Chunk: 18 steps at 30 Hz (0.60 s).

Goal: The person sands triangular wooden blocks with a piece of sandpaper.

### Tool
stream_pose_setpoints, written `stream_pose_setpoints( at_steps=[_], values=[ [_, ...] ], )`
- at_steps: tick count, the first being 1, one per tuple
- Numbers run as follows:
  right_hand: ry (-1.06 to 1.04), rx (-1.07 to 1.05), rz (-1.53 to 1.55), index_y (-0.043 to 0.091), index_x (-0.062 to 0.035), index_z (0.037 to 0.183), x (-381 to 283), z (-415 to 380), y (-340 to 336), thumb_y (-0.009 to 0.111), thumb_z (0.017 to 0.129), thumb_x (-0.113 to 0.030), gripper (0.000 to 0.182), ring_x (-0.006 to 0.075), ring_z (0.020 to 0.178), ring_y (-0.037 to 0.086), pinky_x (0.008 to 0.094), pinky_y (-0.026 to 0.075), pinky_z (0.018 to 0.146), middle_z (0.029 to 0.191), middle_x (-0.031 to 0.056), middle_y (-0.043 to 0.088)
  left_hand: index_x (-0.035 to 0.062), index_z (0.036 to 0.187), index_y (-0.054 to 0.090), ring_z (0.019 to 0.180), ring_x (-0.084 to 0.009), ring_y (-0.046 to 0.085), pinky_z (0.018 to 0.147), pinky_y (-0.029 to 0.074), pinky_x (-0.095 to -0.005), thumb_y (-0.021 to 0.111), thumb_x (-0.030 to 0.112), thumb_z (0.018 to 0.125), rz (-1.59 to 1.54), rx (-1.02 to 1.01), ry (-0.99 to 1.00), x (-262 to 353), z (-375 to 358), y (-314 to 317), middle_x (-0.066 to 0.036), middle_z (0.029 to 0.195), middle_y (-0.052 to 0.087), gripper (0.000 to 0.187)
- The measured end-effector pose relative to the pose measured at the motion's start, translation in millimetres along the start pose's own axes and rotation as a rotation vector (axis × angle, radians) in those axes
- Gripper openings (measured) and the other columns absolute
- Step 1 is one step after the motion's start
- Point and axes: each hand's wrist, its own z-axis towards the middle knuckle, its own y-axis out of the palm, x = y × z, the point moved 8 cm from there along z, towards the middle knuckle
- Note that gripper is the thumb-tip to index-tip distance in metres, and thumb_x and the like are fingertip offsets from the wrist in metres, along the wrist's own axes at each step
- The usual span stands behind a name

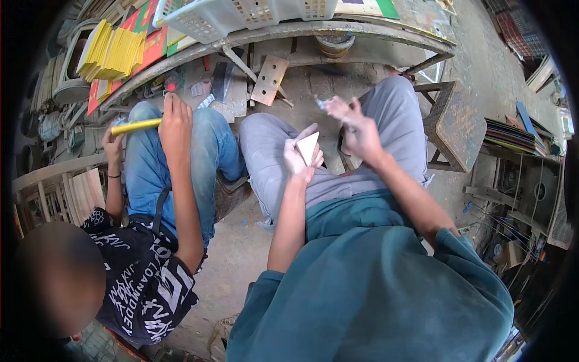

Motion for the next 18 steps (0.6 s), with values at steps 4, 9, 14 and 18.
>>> stream_pose_setpoints(
  at_steps=[4, 9, 14, 18],
  values=[
    [-0.126, -0.262, 0.135, 0.061, -0.0156, 0.121, -46, -21, 46, 0.052, 0.068, 0.014, 0.061, 0.0238, 0.126, 0.048, 0.0506, 0.020, 0.112, 0.128, 0.0078, 0.057, 0.0034, 0.135, 0.043, 0.065, -0.0192, 0.054, 0.050, 0.041, -0.0296, 0.028, 0.033, 0.087, 0.187, 0.246, 0.326, 12, 2, -12, -0.012, 0.104, 0.061, 0.059],
    [0.142, -0.084, -0.218, 0.061, -0.0164, 0.121, 36, -7, 5, 0.048, 0.060, 0.017, 0.070, 0.0258, 0.127, 0.047, 0.0521, 0.023, 0.110, 0.128, 0.0066, 0.057, 0.0013, 0.140, 0.034, 0.063, -0.0160, 0.055, 0.046, 0.042, -0.0269, 0.033, 0.030, 0.083, 0.236, -0.138, 0.395, 28, -8, 9, -0.011, 0.108, 0.059, 0.064],
    [-0.249, -0.240, 0.139, 0.063, -0.0135, 0.116, -64, -20, 26, 0.049, 0.061, 0.016, 0.064, 0.0260, 0.120, 0.053, 0.0518, 0.024, 0.110, 0.119, 0.0054, 0.063, -0.0015, 0.140, 0.034, 0.114, -0.0221, 0.053, 0.096, 0.044, -0.0346, 0.031, 0.017, 0.082, 0.627, 0.136, 0.562, 27, -11, 3, -0.014, 0.119, 0.055, 0.060],
    [0.123, -0.203, -0.179, 0.063, -0.0111, 0.116, 16, -10, 19, 0.046, 0.065, 0.014, 0.059, 0.0255, 0.123, 0.052, 0.0484, 0.024, 0.110, 0.122, 0.0084, 0.061, 0.0038, 0.142, 0.031, 0.103, -0.0219, 0.055, 0.081, 0.048, -0.0332, 0.033, 0.025, 0.090, 0.257, -0.168, 0.521, 33, -7, 1, -0.013, 0.118, 0.054, 0.056]
  ],
)
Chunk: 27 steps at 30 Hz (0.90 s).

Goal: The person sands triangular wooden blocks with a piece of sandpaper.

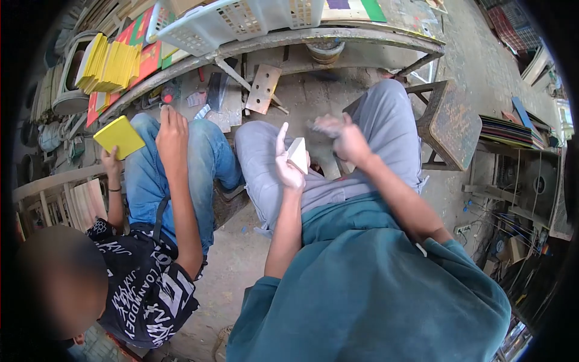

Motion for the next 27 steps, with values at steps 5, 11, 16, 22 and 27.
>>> stream_pose_setpoints(
  at_steps=[5, 11, 16, 22, 27],
  values=[
    [-0.027, 0.251, 0.284, 0.062, -0.0099, 0.120, 8, -9, -28, 0.044, 0.070, 0.017, 0.059, 0.0277, 0.127, 0.048, 0.0448, 0.022, 0.111, 0.126, 0.0092, 0.059, 0.0088, 0.146, 0.017, 0.104, -0.0245, 0.056, 0.077, 0.049, -0.0371, 0.050, 0.016, 0.095, 0.001, 0.204, 0.001, 9, -3, 14, -0.011, 0.129, 0.045, 0.061],
    [-0.356, 0.155, 0.216, 0.059, -0.0096, 0.124, -65, -14, -14, 0.049, 0.061, 0.019, 0.070, 0.0319, 0.129, 0.043, 0.0466, 0.024, 0.112, 0.129, 0.0132, 0.056, 0.0040, 0.139, 0.029, 0.115, -0.0243, 0.053, 0.098, 0.046, -0.0395, 0.064, 0.004, 0.086, 0.062, 0.249, -0.029, 5, 0, 11, -0.011, 0.126, 0.051, 0.064],
    [-0.025, 0.223, 0.006, 0.059, -0.0113, 0.124, 11, 0, -7, 0.046, 0.061, 0.016, 0.069, 0.0291, 0.128, 0.045, 0.0414, 0.024, 0.112, 0.129, 0.0126, 0.055, 0.0001, 0.138, 0.031, 0.118, -0.0233, 0.051, 0.103, 0.041, -0.0379, 0.064, -0.001, 0.084, -0.044, 0.156, 0.028, 16, -2, 17, -0.012, 0.127, 0.050, 0.063],
    [-0.071, 0.412, 0.309, 0.059, -0.0042, 0.122, -4, -8, -34, 0.037, 0.065, 0.021, 0.066, 0.0312, 0.128, 0.045, 0.0376, 0.030, 0.109, 0.128, 0.0150, 0.057, 0.0054, 0.139, 0.032, 0.113, -0.0290, 0.054, 0.096, 0.047, -0.0489, 0.056, 0.011, 0.091, -0.071, 0.231, -0.078, 6, -1, 17, -0.013, 0.124, 0.051, 0.053],
    [-0.110, 0.252, 0.420, 0.059, -0.0025, 0.121, -18, -11, -8, 0.036, 0.066, 0.024, 0.066, 0.0312, 0.127, 0.047, 0.0365, 0.033, 0.108, 0.126, 0.0152, 0.058, 0.0071, 0.136, 0.036, 0.090, -0.0274, 0.061, 0.067, 0.055, -0.0371, 0.036, 0.034, 0.099, -0.251, 0.216, -0.238, -8, -2, 9, -0.012, 0.107, 0.056, 0.046]
  ],
)
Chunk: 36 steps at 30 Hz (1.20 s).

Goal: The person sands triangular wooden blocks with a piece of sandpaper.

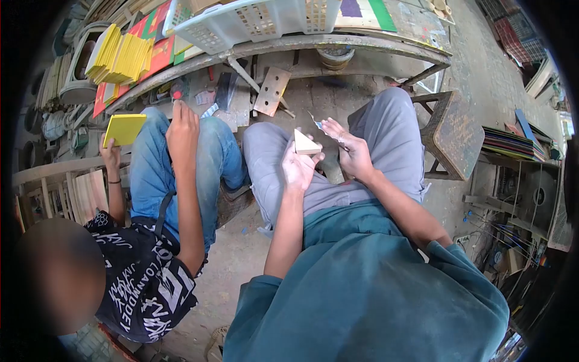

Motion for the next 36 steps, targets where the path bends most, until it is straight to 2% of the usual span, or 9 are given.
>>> stream_pose_setpoints(
  at_steps=[4, 7, 11, 13, 15, 17, 20, 31, 36],
  values=[
    [-0.009, -0.014, -0.016, 0.059, -0.0015, 0.120, 8, 2, -3, 0.036, 0.066, 0.024, 0.064, 0.0314, 0.127, 0.046, 0.0371, 0.034, 0.108, 0.126, 0.0154, 0.058, 0.0033, 0.127, 0.045, 0.049, -0.0130, 0.049, 0.029, 0.033, -0.0207, 0.036, 0.041, 0.098, -0.069, -0.007, -0.140, -5, 1, 3, -0.010, 0.083, 0.053, 0.048],
    [-0.055, -0.015, -0.041, 0.060, -0.0043, 0.121, 6, 3, -6, 0.043, 0.062, 0.023, 0.067, 0.0317, 0.129, 0.044, 0.0413, 0.032, 0.109, 0.127, 0.0129, 0.058, 0.0041, 0.121, 0.050, 0.048, -0.0118, 0.049, 0.029, 0.033, -0.0202, 0.034, 0.043, 0.098, -0.068, -0.136, -0.191, -8, -1, -4, -0.008, 0.074, 0.053, 0.048],
    [-0.402, -0.447, -0.060, 0.063, -0.0136, 0.121, -50, -18, 41, 0.057, 0.055, 0.016, 0.073, 0.0289, 0.129, 0.045, 0.0506, 0.023, 0.113, 0.129, 0.0065, 0.057, 0.0004, 0.114, 0.053, 0.043, -0.0096, 0.046, 0.028, 0.033, -0.0192, 0.034, 0.055, 0.094, -0.164, 0.595, -0.236, -22, -6, -10, -0.009, 0.075, 0.054, 0.061],
    [-0.395, -0.521, -0.123, 0.064, -0.0146, 0.119, -34, -13, 46, 0.058, 0.059, 0.013, 0.066, 0.0261, 0.129, 0.045, 0.0519, 0.023, 0.112, 0.128, 0.0058, 0.058, -0.0023, 0.110, 0.055, 0.040, -0.0097, 0.043, 0.028, 0.031, -0.0199, 0.033, 0.055, 0.094, -0.180, 0.605, -0.244, -22, -10, -21, -0.007, 0.066, 0.051, 0.063],
    [-0.123, -0.198, -0.310, 0.066, -0.0157, 0.116, 20, 18, 19, 0.055, 0.063, 0.012, 0.061, 0.0254, 0.129, 0.046, 0.0533, 0.022, 0.112, 0.127, 0.0053, 0.059, -0.0026, 0.107, 0.058, 0.036, -0.0087, 0.036, 0.026, 0.025, -0.0210, 0.033, 0.053, 0.094, 0.036, 0.010, -0.233, -8, -4, -4, -0.004, 0.058, 0.048, 0.062],
    [-0.052, -0.040, -0.358, 0.065, -0.0160, 0.116, 36, 22, 0, 0.050, 0.063, 0.014, 0.062, 0.0271, 0.122, 0.052, 0.0503, 0.018, 0.113, 0.123, 0.0072, 0.061, -0.0023, 0.109, 0.057, 0.034, -0.0082, 0.035, 0.026, 0.024, -0.0207, 0.033, 0.052, 0.094, 0.075, -0.030, -0.220, -7, -3, -3, -0.004, 0.054, 0.045, 0.061],
    [-0.329, -0.210, -0.102, 0.067, -0.0170, 0.114, -42, 8, 21, 0.052, 0.062, 0.011, 0.061, 0.0254, 0.122, 0.053, 0.0515, 0.018, 0.113, 0.120, 0.0047, 0.063, 0.0048, 0.092, 0.055, 0.032, -0.0086, 0.034, 0.025, 0.023, -0.0209, 0.033, 0.052, 0.095, 0.264, 0.351, -0.118, -7, -5, -27, -0.003, 0.055, 0.046, 0.052],
    [0.002, 0.035, -0.222, 0.066, -0.0067, 0.113, 14, 20, -42, 0.037, 0.069, 0.019, 0.059, 0.0279, 0.124, 0.051, 0.0443, 0.025, 0.111, 0.120, 0.0116, 0.063, -0.0031, 0.112, 0.056, 0.043, -0.0094, 0.042, 0.034, 0.030, -0.0215, 0.034, 0.044, 0.098, 0.378, 0.018, 0.046, 4, -7, 7, -0.007, 0.063, 0.052, 0.054],
    [-0.176, -0.050, -0.061, 0.067, -0.0101, 0.111, -45, 6, -17, 0.049, 0.066, 0.018, 0.056, 0.0288, 0.123, 0.052, 0.0458, 0.028, 0.110, 0.121, 0.0098, 0.062, -0.0003, 0.134, 0.038, 0.082, -0.0140, 0.060, 0.064, 0.052, -0.0258, 0.061, 0.004, 0.087, 0.693, -0.060, 0.235, 8, -9, 28, -0.011, 0.112, 0.058, 0.052]
  ],
)
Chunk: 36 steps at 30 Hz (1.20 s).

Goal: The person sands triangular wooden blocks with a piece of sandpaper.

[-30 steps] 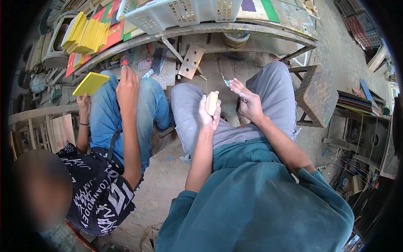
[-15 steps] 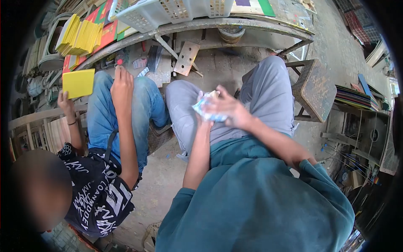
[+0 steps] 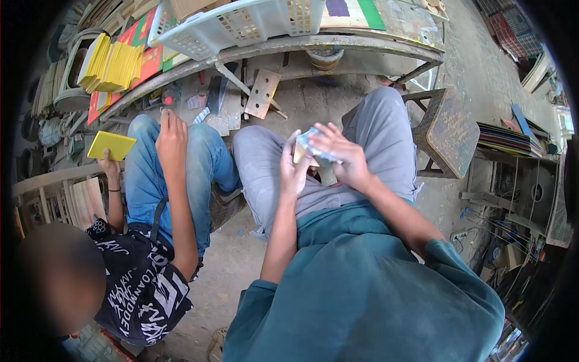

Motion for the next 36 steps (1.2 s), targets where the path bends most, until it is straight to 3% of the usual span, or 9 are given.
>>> stream_pose_setpoints(
  at_steps=[4, 9, 17, 18, 21, 23, 29, 32, 36],
  values=[
    [0.016, -0.024, -0.199, 0.067, -0.0084, 0.111, 13, 8, -2, 0.050, 0.067, 0.017, 0.054, 0.0312, 0.121, 0.053, 0.0441, 0.029, 0.110, 0.120, 0.0103, 0.062, -0.0023, 0.132, 0.039, 0.110, -0.0184, 0.056, 0.095, 0.046, -0.0351, 0.064, -0.005, 0.082, 0.063, -0.085, 0.002, 17, -4, 15, -0.013, 0.121, 0.055, 0.056],
    [0.255, 0.333, 0.014, 0.065, 0.0038, 0.107, 57, 1, -58, 0.034, 0.067, 0.023, 0.054, 0.0295, 0.119, 0.055, 0.0363, 0.037, 0.104, 0.115, 0.0156, 0.065, -0.0028, 0.127, 0.042, 0.107, -0.0226, 0.057, 0.094, 0.048, -0.0380, 0.062, 0.000, 0.085, -0.099, 0.002, 0.080, 53, -8, 15, -0.013, 0.113, 0.056, 0.046],
    [-0.101, 0.079, 0.169, 0.067, -0.0042, 0.110, -55, 20, -42, 0.047, 0.068, 0.018, 0.052, 0.0333, 0.122, 0.052, 0.0519, 0.029, 0.108, 0.117, 0.0126, 0.064, 0.0022, 0.118, 0.050, 0.071, -0.0165, 0.057, 0.056, 0.048, -0.0300, 0.043, 0.023, 0.095, -0.851, -0.322, -0.305, 68, -7, 55, -0.007, 0.090, 0.056, 0.032],
    [-0.166, -0.039, 0.182, 0.068, -0.0059, 0.110, -71, 23, -31, 0.055, 0.069, 0.011, 0.046, 0.0328, 0.121, 0.053, 0.0530, 0.026, 0.110, 0.115, 0.0101, 0.065, 0.0032, 0.117, 0.051, 0.063, -0.0141, 0.052, 0.049, 0.042, -0.0283, 0.041, 0.027, 0.096, -0.641, 0.046, -0.314, 56, -6, 42, -0.006, 0.085, 0.054, 0.033],
    [-0.315, -0.209, 0.103, 0.070, -0.0061, 0.104, -65, 26, -19, 0.061, 0.067, 0.008, 0.040, 0.0312, 0.116, 0.058, 0.0541, 0.019, 0.112, 0.111, 0.0088, 0.068, 0.0074, 0.116, 0.050, 0.052, -0.0103, 0.041, 0.041, 0.030, -0.0244, 0.039, 0.032, 0.099, -0.427, 0.251, -0.254, 62, -18, 25, -0.005, 0.075, 0.049, 0.032],
    [-0.056, -0.111, -0.126, 0.070, -0.0050, 0.103, -25, 45, -35, 0.059, 0.063, 0.011, 0.044, 0.0307, 0.116, 0.057, 0.0522, 0.017, 0.113, 0.111, 0.0100, 0.067, 0.0082, 0.115, 0.048, 0.058, -0.0120, 0.046, 0.045, 0.035, -0.0246, 0.041, 0.028, 0.098, -0.754, -0.347, -0.263, 83, -20, 55, -0.005, 0.074, 0.050, 0.027],
    [0.024, 0.198, 0.077, 0.069, -0.0020, 0.106, 0, 42, -76, 0.037, 0.061, 0.019, 0.059, 0.0302, 0.117, 0.056, 0.0477, 0.027, 0.109, 0.111, 0.0131, 0.067, 0.0056, 0.118, 0.046, 0.070, -0.0147, 0.053, 0.055, 0.045, -0.0289, 0.048, 0.019, 0.096, -0.599, -0.118, -0.186, 101, -32, 40, -0.008, 0.092, 0.054, 0.026],
    [0.195, 0.203, 0.204, 0.067, 0.0040, 0.104, 30, 13, -58, 0.031, 0.067, 0.022, 0.055, 0.0285, 0.115, 0.057, 0.0380, 0.035, 0.106, 0.111, 0.0168, 0.066, 0.0025, 0.120, 0.050, 0.108, -0.0256, 0.056, 0.090, 0.050, -0.0431, 0.058, 0.005, 0.091, -0.429, 0.070, -0.019, 88, -33, 15, -0.014, 0.122, 0.054, 0.031],
    [0.484, 0.184, 0.348, 0.066, 0.0074, 0.102, 47, -16, -47, 0.030, 0.070, 0.020, 0.050, 0.0231, 0.111, 0.059, 0.0297, 0.040, 0.100, 0.109, 0.0160, 0.067, -0.0011, 0.112, 0.056, 0.109, -0.0254, 0.056, 0.089, 0.051, -0.0422, 0.056, 0.009, 0.093, -0.407, 0.105, 0.039, 85, -33, 3, -0.014, 0.118, 0.057, 0.022]
  ],
)
